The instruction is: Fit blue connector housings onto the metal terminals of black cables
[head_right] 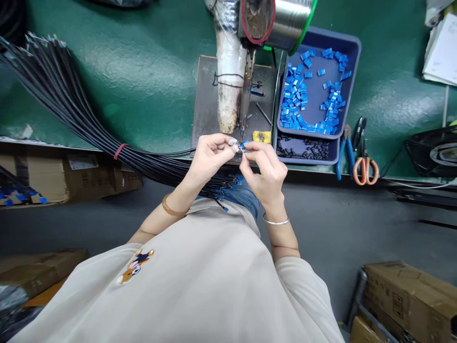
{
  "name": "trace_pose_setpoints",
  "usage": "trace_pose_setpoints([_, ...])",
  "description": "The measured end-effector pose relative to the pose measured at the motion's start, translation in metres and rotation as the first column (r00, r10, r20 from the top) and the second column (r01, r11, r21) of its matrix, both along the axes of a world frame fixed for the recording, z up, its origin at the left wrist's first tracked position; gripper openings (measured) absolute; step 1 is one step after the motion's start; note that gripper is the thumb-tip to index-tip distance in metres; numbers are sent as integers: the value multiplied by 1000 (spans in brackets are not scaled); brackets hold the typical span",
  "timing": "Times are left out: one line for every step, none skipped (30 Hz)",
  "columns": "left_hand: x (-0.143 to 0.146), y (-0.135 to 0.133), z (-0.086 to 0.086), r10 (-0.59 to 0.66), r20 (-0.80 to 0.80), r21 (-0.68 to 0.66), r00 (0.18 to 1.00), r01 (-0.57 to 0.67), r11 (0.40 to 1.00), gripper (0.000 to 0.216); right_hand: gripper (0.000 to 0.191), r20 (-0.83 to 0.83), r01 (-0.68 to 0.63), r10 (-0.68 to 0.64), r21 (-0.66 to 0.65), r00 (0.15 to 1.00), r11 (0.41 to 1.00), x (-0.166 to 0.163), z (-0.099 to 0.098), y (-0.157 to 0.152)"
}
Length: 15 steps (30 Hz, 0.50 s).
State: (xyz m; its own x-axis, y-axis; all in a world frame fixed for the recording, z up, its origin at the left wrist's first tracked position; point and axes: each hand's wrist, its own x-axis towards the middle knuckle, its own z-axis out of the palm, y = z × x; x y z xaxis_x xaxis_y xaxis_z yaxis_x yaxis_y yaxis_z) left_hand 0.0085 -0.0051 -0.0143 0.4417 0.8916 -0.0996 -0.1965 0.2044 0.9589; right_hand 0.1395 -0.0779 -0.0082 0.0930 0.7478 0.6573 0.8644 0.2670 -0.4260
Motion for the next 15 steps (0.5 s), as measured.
trace_pose_setpoints([0,0,-1,-7,-1,-9,1000,7,1000,9,13,-1,-11,11,3,1000,1000,0,-1,0])
trace_pose_setpoints([0,0,-2,-14,0,-15,1000,14,1000,10,14,-3,-23,23,6,1000,1000,0,-1,0])
trace_pose_setpoints([0,0,-3,-21,1,-18,1000,21,1000,10,14,-7,-32,32,9,999,999,1,-2,-1])
trace_pose_setpoints([0,0,-4,-27,1,-19,1000,27,999,11,14,-11,-37,38,12,999,999,1,-3,-1])
trace_pose_setpoints([0,-1,-4,-34,-2,-18,999,34,999,11,14,-16,-39,39,16,999,999,1,-3,-2])
trace_pose_setpoints([0,-1,-3,-40,-7,-16,999,40,999,11,14,-19,-37,37,18,999,999,1,-3,-2])
trace_pose_setpoints([0,-2,-3,-46,-12,-13,999,46,999,12,14,-23,-31,32,17,999,999,0,-3,-2])
trace_pose_setpoints([-1,-3,-2,-52,-17,-12,999,51,999,13,14,-28,-22,22,14,999,1000,0,-3,-3])
trace_pose_setpoints([-1,-3,-1,-59,-20,-11,998,59,998,14,14,-37,-11,11,7,999,1000,0,-2,-3])
trace_pose_setpoints([-1,-4,0,-66,-20,-10,998,66,998,15,12,-52,-3,3,-6,999,1000,-1,-2,-3])
trace_pose_setpoints([-1,-4,1,-72,-20,-12,997,72,997,16,11,-73,1,-2,-24,997,1000,-1,-1,-3])
trace_pose_setpoints([-2,-5,1,-80,-22,-15,997,80,997,16,9,-97,-2,-2,-44,995,999,-1,0,-3])
trace_pose_setpoints([-2,-5,1,-87,-26,-16,996,86,996,16,9,-121,-9,2,-63,993,998,-2,0,-3])
trace_pose_setpoints([-3,-6,0,-92,-32,-11,995,91,996,15,8,-141,-18,7,-80,990,997,-2,1,-3])
trace_pose_setpoints([-3,-6,-1,-95,-40,1,995,95,995,13,8,-154,-24,10,-92,988,995,-2,2,-2])
